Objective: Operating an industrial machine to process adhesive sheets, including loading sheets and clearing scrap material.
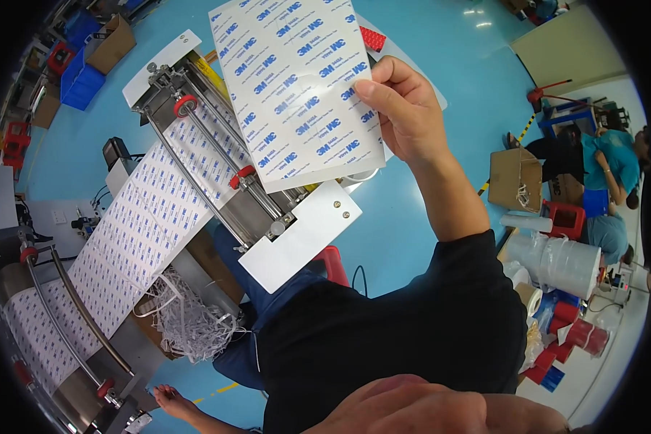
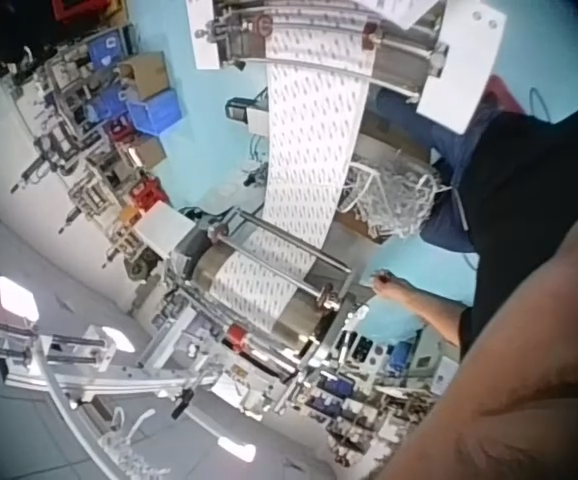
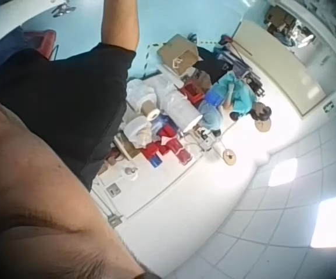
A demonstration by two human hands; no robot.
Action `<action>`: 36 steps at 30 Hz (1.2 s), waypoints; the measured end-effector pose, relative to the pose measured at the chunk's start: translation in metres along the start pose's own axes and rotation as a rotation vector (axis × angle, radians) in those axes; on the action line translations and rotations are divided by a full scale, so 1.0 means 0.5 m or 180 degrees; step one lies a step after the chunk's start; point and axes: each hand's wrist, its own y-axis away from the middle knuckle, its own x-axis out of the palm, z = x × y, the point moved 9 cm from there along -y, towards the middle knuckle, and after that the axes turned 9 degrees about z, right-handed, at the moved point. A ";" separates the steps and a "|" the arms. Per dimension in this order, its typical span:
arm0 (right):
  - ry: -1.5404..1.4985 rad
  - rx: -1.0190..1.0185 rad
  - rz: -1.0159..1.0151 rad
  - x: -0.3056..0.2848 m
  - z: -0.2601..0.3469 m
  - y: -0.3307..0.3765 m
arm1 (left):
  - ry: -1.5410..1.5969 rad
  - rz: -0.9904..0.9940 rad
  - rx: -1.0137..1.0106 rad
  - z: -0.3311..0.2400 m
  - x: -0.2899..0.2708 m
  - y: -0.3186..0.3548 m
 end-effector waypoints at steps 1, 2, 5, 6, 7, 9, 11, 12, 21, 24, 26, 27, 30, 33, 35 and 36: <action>-0.0020 0.0011 0.0042 0.001 -0.009 -0.007 | 0.0012 -0.0031 -0.0006 0.004 -0.009 0.001; 0.0028 0.0041 -0.0070 -0.012 -0.024 -0.015 | 0.0025 -0.0076 -0.0012 0.008 -0.020 0.004; 0.0622 0.0431 -0.0236 -0.066 -0.094 -0.050 | 0.0041 -0.0028 -0.0030 0.023 -0.017 -0.014; 0.1220 0.0739 -0.0354 -0.097 -0.129 -0.060 | 0.0069 0.0079 -0.0013 0.032 -0.012 -0.023; 0.1456 0.0796 -0.0335 -0.124 -0.167 -0.068 | 0.0090 0.0061 0.0023 0.033 -0.001 -0.022; 0.1665 0.0826 -0.0193 -0.136 -0.227 -0.081 | 0.0131 -0.0079 0.0071 0.027 0.002 -0.014; 0.1828 0.1199 -0.0263 -0.137 -0.283 -0.089 | 0.0174 -0.0227 0.0044 0.029 -0.021 0.006; 0.1954 0.1115 -0.0259 -0.147 -0.309 -0.099 | 0.0200 -0.0363 0.0053 0.034 -0.040 0.014; 0.3471 0.0355 0.0520 -0.267 -0.299 -0.100 | 0.0228 -0.1144 -0.0094 0.140 -0.270 0.087; 0.3558 0.1519 0.0129 -0.273 -0.372 -0.099 | 0.0007 -0.1514 0.0169 0.097 -0.342 0.107; 0.3789 0.1366 0.0426 -0.351 -0.423 -0.141 | -0.0595 -0.1993 0.0398 0.084 -0.462 0.112; 0.3738 0.1306 0.0551 -0.327 -0.441 -0.157 | -0.1310 -0.2349 0.0598 0.048 -0.522 0.137; 0.3685 0.1521 0.0552 -0.300 -0.422 -0.137 | -0.2652 -0.3421 0.0710 -0.073 -0.654 0.148; 0.2670 0.1072 0.0093 -0.189 -0.309 -0.069 | -0.3189 -0.3983 0.1061 -0.154 -0.777 0.104; 0.2331 0.0799 0.0332 -0.153 -0.281 -0.084 | -0.3876 -0.3970 0.1095 -0.174 -0.892 0.078; 0.1972 0.0646 0.0362 -0.052 -0.294 -0.087 | -0.4524 -0.3569 0.0739 -0.206 -0.999 0.086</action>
